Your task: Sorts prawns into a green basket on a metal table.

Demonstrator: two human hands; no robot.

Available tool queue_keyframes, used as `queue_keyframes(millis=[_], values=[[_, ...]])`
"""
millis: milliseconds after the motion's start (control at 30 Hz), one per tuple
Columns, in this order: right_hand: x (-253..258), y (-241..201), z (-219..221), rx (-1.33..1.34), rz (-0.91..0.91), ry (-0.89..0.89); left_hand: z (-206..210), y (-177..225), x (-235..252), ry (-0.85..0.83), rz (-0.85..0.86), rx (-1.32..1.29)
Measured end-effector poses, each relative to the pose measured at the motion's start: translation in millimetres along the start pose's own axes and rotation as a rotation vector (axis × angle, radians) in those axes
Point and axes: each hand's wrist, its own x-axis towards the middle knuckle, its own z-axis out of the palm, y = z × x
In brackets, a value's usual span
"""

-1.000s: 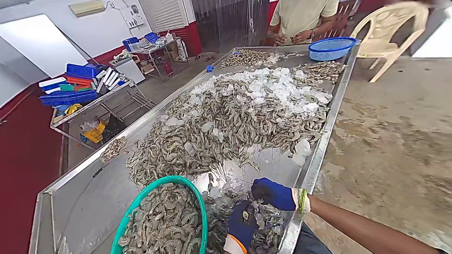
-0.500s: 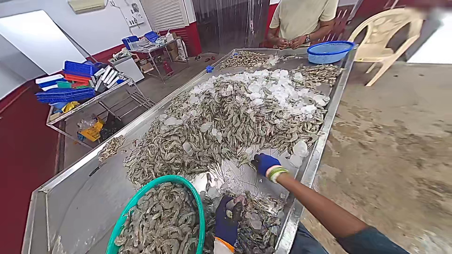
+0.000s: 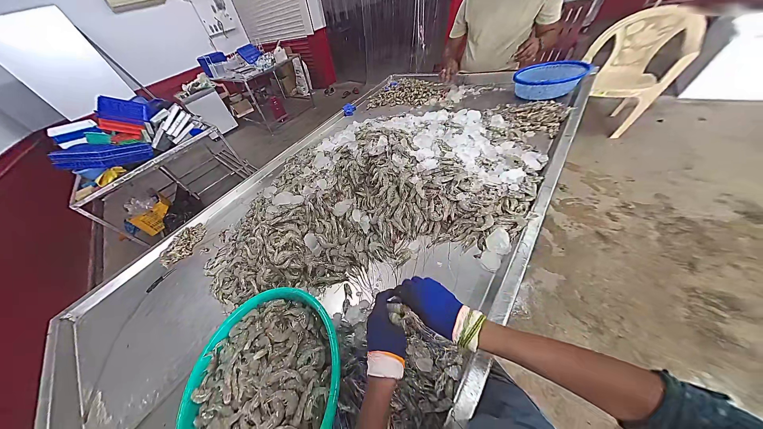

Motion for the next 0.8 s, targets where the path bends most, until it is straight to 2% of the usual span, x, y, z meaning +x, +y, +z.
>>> queue_keyframes(millis=[33, 100, 200, 267, 300, 367, 400, 467, 533, 600, 633, 733, 800], values=[[-3, 0, -10, -0.044, -0.016, 0.028, -3, 13, 1, 0.005, -0.028, 0.05], [-7, 1, -15, -0.09, -0.034, 0.106, -12, 34, 0, -0.099, -0.07, 0.193], [-10, 8, -11, -0.134, -0.062, 0.162, -23, 35, -1, -0.271, -0.043, 0.215], [-6, 27, -12, -0.153, 0.036, 0.166, -27, 15, -3, -0.293, -0.023, 0.102], [-4, 43, -15, -0.139, 0.116, 0.106, -30, 5, -6, -0.285, 0.003, 0.003], [5, 73, -23, -0.075, 0.255, -0.121, -36, -6, -16, -0.291, 0.045, -0.282], [14, 84, -24, -0.064, 0.267, -0.172, -39, -5, -21, -0.308, 0.032, -0.417], [48, 97, -24, -0.085, 0.151, -0.083, -36, -1, -27, -0.275, 0.027, -0.585], [88, 100, -18, -0.116, 0.022, -0.004, -25, 0, -33, -0.129, 0.047, -0.651], [121, 105, -5, -0.093, 0.01, 0.02, -21, -2, -36, -0.025, 0.065, -0.644], [126, 106, 2, -0.037, 0.083, 0.029, -21, -8, -36, 0.003, 0.076, -0.627], [111, 102, 0, 0.223, 0.459, -0.001, -37, -19, -43, 0.052, 0.098, -0.673], [92, 116, -2, 0.339, 0.498, 0.01, -59, -7, -58, 0.049, -0.04, -0.651]])
